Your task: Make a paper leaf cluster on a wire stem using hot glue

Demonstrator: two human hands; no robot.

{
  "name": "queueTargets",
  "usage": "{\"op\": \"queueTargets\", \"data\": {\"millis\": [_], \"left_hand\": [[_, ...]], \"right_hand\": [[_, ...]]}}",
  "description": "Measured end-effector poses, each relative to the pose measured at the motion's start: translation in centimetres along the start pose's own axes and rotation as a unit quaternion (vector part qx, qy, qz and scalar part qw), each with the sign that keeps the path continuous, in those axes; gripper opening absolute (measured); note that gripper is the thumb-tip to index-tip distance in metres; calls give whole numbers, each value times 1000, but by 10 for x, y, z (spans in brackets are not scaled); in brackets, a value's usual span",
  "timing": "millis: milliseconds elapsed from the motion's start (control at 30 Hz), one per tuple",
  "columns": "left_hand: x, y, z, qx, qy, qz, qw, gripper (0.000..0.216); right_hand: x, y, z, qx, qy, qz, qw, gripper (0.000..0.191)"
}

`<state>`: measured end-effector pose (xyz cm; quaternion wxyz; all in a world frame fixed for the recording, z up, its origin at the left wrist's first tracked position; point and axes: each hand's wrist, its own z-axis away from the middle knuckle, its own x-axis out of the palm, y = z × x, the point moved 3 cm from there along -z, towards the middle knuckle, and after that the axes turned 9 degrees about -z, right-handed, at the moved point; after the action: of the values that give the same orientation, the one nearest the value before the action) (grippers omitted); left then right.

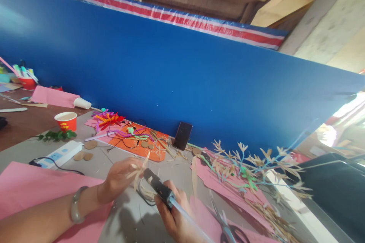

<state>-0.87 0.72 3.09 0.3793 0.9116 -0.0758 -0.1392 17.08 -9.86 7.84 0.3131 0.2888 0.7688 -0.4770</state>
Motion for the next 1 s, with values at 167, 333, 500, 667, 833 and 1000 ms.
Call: {"op": "queueTargets", "data": {"millis": [167, 333, 500, 667, 833, 1000], "left_hand": [[1, 1, 1, -9, 6, 45, 999, 19], [-1, 3, -1, -2, 1, 13, 1000, 11], [-1, 0, -1, 6, 9, -4, 1000, 14], [0, 2, 0, -1, -1, 9, 1000, 14], [-1, 7, -3, -8, -4, -2, 1000, 11], [-2, 7, -3, -10, -14, -17, 1000, 10]], "right_hand": [[1, 3, 0, 1, 8, 8, 1000, 24], [1, 2, 2, 0, -10, 4, 1000, 24], [1, 2, 2, -7, -7, 9, 1000, 22], [2, 2, 2, -4, -4, 4, 1000, 24], [2, 3, 2, -2, -1, 10, 1000, 23], [2, 2, 1, -3, -17, 1, 1000, 23]]}}
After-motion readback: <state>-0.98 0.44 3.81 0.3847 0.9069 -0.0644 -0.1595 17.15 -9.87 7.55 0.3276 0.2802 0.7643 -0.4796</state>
